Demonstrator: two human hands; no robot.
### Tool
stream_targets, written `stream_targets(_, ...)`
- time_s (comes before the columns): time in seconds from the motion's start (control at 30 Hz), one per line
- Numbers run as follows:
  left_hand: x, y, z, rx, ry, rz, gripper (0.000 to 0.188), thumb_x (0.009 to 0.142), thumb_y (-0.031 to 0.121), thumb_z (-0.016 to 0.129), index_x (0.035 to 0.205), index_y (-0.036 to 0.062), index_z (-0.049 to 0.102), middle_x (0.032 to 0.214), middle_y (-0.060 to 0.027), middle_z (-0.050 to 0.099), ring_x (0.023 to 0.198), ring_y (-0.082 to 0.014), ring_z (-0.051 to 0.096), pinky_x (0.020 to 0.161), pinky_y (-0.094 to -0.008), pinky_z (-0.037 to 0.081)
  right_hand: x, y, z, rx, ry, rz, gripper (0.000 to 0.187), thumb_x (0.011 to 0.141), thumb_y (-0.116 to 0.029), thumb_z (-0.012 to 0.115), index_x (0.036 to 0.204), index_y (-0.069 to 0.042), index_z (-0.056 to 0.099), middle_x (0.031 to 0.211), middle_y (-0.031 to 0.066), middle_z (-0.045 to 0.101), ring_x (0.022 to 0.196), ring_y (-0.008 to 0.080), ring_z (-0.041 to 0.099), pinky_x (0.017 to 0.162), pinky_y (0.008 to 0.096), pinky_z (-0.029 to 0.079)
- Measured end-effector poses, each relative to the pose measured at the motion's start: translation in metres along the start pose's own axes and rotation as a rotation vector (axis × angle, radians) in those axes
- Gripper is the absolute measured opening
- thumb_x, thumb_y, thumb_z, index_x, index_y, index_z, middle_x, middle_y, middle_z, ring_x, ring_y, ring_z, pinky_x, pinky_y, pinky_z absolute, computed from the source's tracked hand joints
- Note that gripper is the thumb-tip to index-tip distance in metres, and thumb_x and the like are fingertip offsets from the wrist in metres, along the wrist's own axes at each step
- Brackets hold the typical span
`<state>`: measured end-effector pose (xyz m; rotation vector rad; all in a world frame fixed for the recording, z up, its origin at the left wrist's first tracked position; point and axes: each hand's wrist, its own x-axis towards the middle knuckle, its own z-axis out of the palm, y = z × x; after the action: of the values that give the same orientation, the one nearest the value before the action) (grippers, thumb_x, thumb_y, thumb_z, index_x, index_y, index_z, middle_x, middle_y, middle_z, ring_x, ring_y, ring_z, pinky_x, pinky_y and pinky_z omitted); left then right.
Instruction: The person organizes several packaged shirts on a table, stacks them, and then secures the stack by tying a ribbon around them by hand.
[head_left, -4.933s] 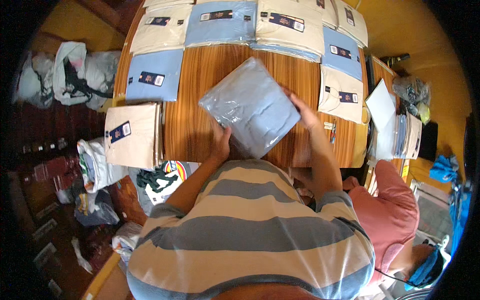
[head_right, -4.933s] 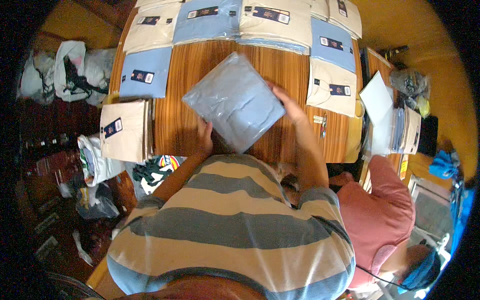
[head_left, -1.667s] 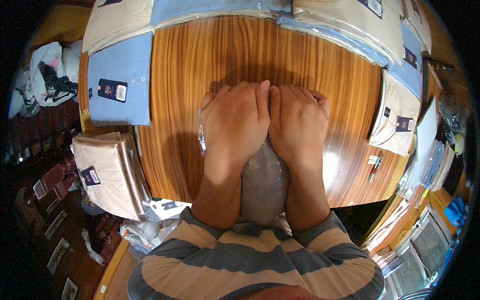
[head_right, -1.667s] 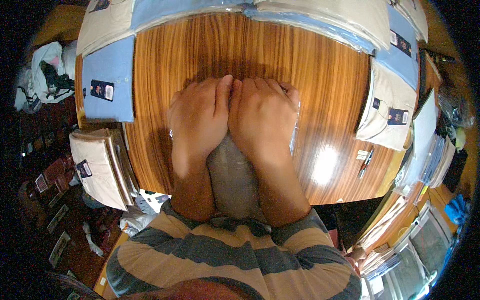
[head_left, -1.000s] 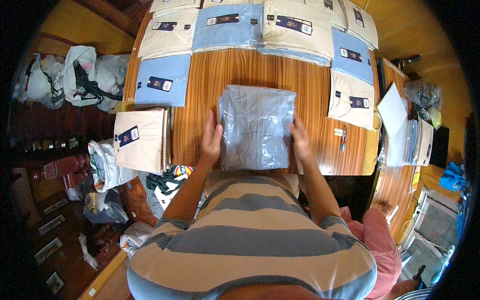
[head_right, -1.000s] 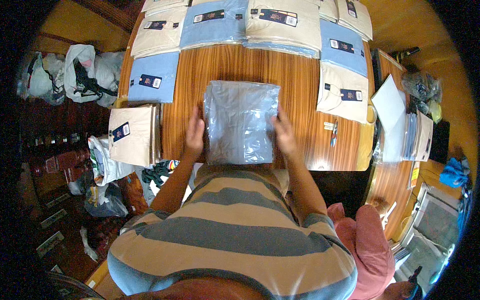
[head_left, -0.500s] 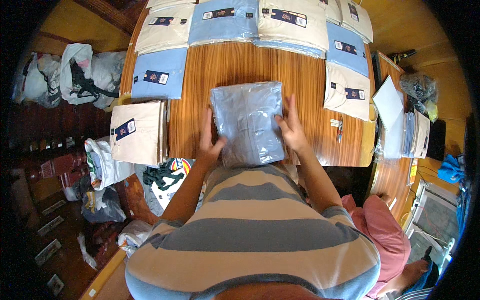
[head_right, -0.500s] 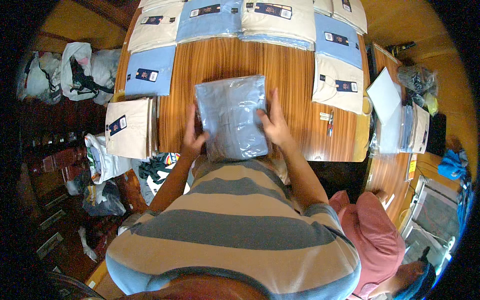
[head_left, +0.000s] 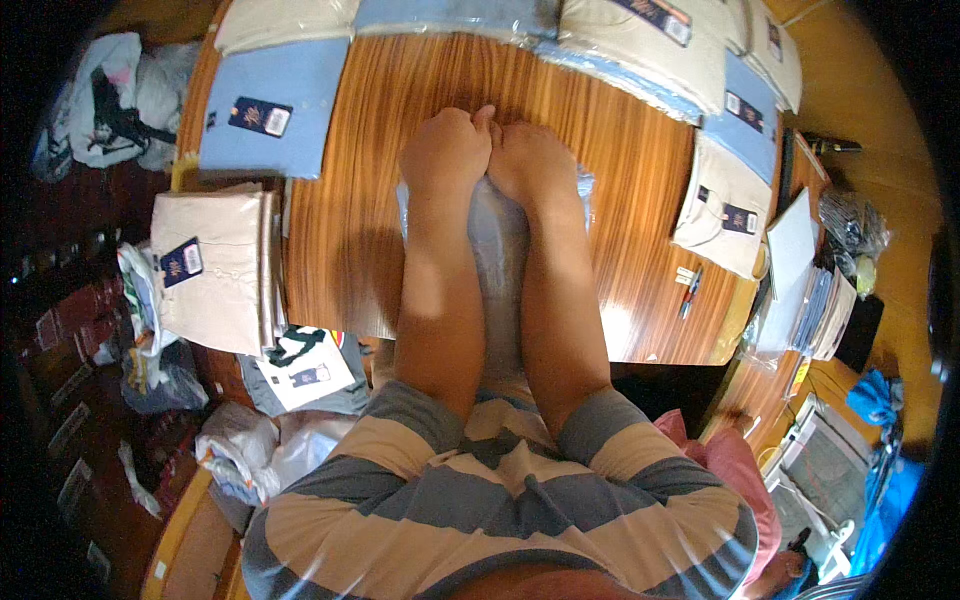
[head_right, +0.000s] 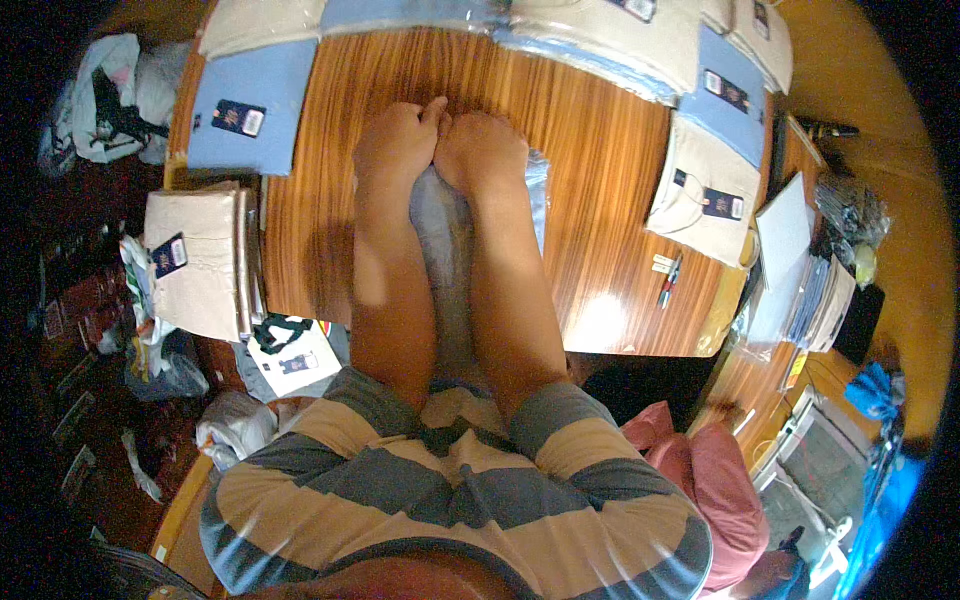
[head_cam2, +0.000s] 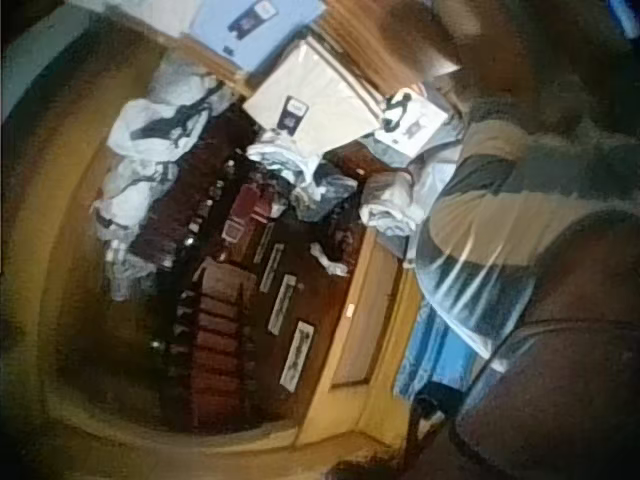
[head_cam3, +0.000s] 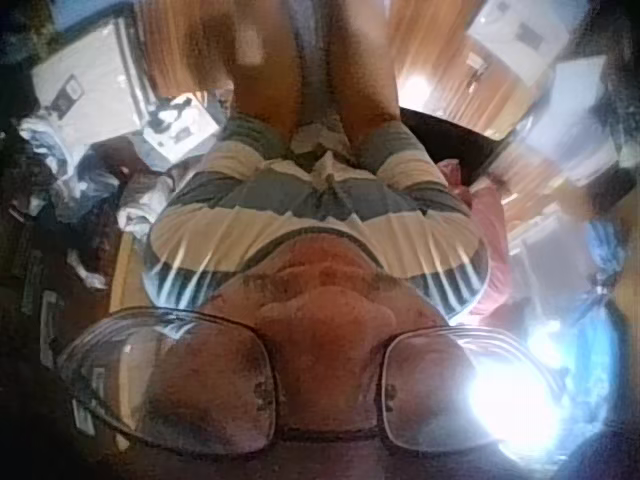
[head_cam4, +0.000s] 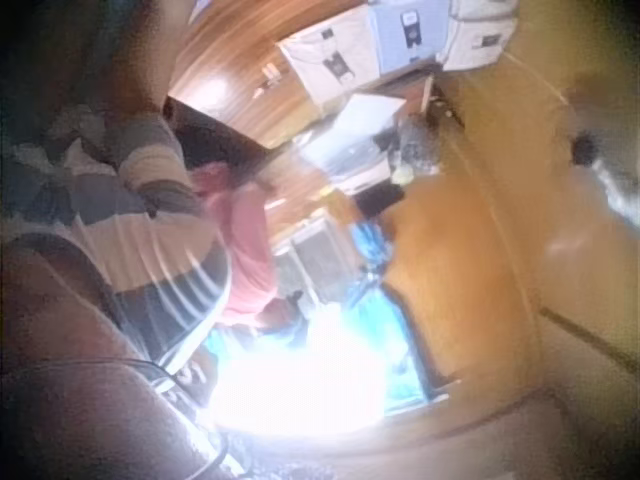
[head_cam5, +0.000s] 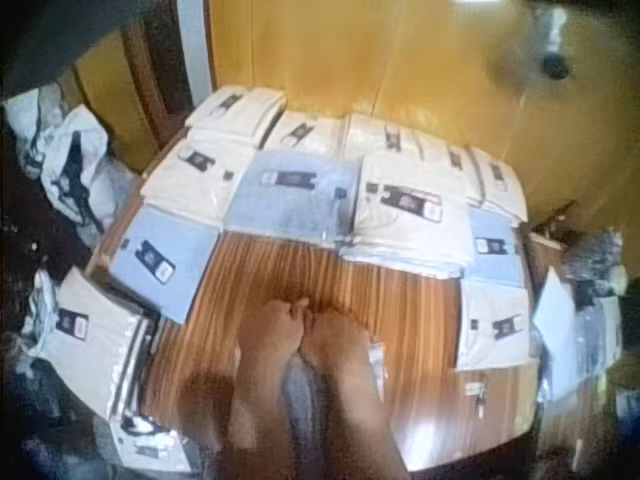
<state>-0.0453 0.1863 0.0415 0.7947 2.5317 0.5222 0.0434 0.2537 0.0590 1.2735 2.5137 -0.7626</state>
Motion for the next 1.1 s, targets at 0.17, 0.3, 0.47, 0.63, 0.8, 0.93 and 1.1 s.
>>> stream_targets(0.17, -0.003, -0.022, -0.004, -0.059, -0.081, -0.057, 0.063, 0.103, 0.057, 0.047, 0.095, 0.0024, 0.077, 0.097, -0.0277, 0.071, 0.094, -0.0478, 0.069, 0.086, -0.0547, 0.053, 0.003, -0.008, 0.019, -0.099, 0.031, -0.076, 0.055, 0.104, -0.039, 0.038, 0.106, 0.000, 0.076, 0.116, 0.0235, 0.072, 0.118, 0.0398, 0.066, 0.103, 0.0527, 0.049)
stream_targets(0.3, -0.002, -0.021, -0.005, -0.110, -0.131, -0.031, 0.062, 0.104, 0.056, 0.045, 0.093, 0.0025, 0.076, 0.095, -0.0277, 0.070, 0.092, -0.0469, 0.068, 0.083, -0.0544, 0.053, 0.002, -0.006, 0.024, -0.193, 0.118, -0.148, 0.048, 0.103, -0.035, 0.042, 0.102, -0.001, 0.076, 0.112, 0.0206, 0.073, 0.117, 0.0390, 0.065, 0.101, 0.0535, 0.050)
stream_targets(0.47, -0.003, -0.015, -0.012, -0.087, -0.137, -0.062, 0.060, 0.104, 0.055, 0.046, 0.092, 0.0042, 0.076, 0.092, -0.0256, 0.070, 0.091, -0.0470, 0.067, 0.080, -0.0538, 0.053, 0.005, -0.001, 0.027, -0.191, 0.178, -0.211, 0.039, 0.099, -0.031, 0.049, 0.091, -0.003, 0.074, 0.101, 0.0178, 0.073, 0.104, 0.0380, 0.068, 0.091, 0.0529, 0.054)
stream_targets(0.63, -0.002, -0.017, -0.012, -0.123, -0.171, -0.065, 0.061, 0.104, 0.056, 0.047, 0.092, 0.0041, 0.076, 0.093, -0.0255, 0.070, 0.090, -0.0476, 0.067, 0.080, -0.0538, 0.052, 0.004, -0.001, 0.031, -0.144, 0.264, -0.267, 0.035, 0.096, -0.029, 0.051, 0.085, -0.004, 0.073, 0.091, 0.0164, 0.073, 0.094, 0.0383, 0.069, 0.083, 0.0520, 0.056)
stream_targets(0.8, -0.001, -0.023, 0.001, -0.081, -0.118, -0.013, 0.063, 0.104, 0.057, 0.046, 0.093, 0.0026, 0.075, 0.094, -0.0274, 0.069, 0.090, -0.0480, 0.067, 0.079, -0.0537, 0.052, 0.009, -0.004, 0.029, -0.116, 0.113, -0.162, 0.041, 0.100, -0.030, 0.048, 0.089, 0.000, 0.075, 0.103, 0.0216, 0.074, 0.105, 0.0405, 0.069, 0.089, 0.0525, 0.055)
stream_targets(0.93, -0.005, -0.017, -0.005, -0.134, -0.037, 0.063, 0.059, 0.104, 0.052, 0.048, 0.094, 0.0010, 0.074, 0.091, -0.0275, 0.070, 0.088, -0.0470, 0.068, 0.079, -0.0517, 0.054, 0.010, -0.006, 0.009, 0.048, -0.112, -0.002, 0.051, 0.105, -0.036, 0.043, 0.106, 0.004, 0.074, 0.118, 0.0272, 0.071, 0.119, 0.0431, 0.064, 0.099, 0.0512, 0.052)
stream_targets(1.1, 0.003, -0.005, -0.031, -0.712, 0.329, 0.237, 0.033, 0.102, 0.034, 0.062, 0.104, 0.0030, 0.074, 0.091, -0.0182, 0.075, 0.088, -0.0354, 0.074, 0.080, -0.0442, 0.057, 0.009, 0.021, -0.016, 0.845, 0.157, -0.193, 0.069, 0.107, -0.055, 0.041, 0.127, 0.006, 0.066, 0.121, 0.0274, 0.070, 0.120, 0.0387, 0.065, 0.105, 0.0429, 0.047)
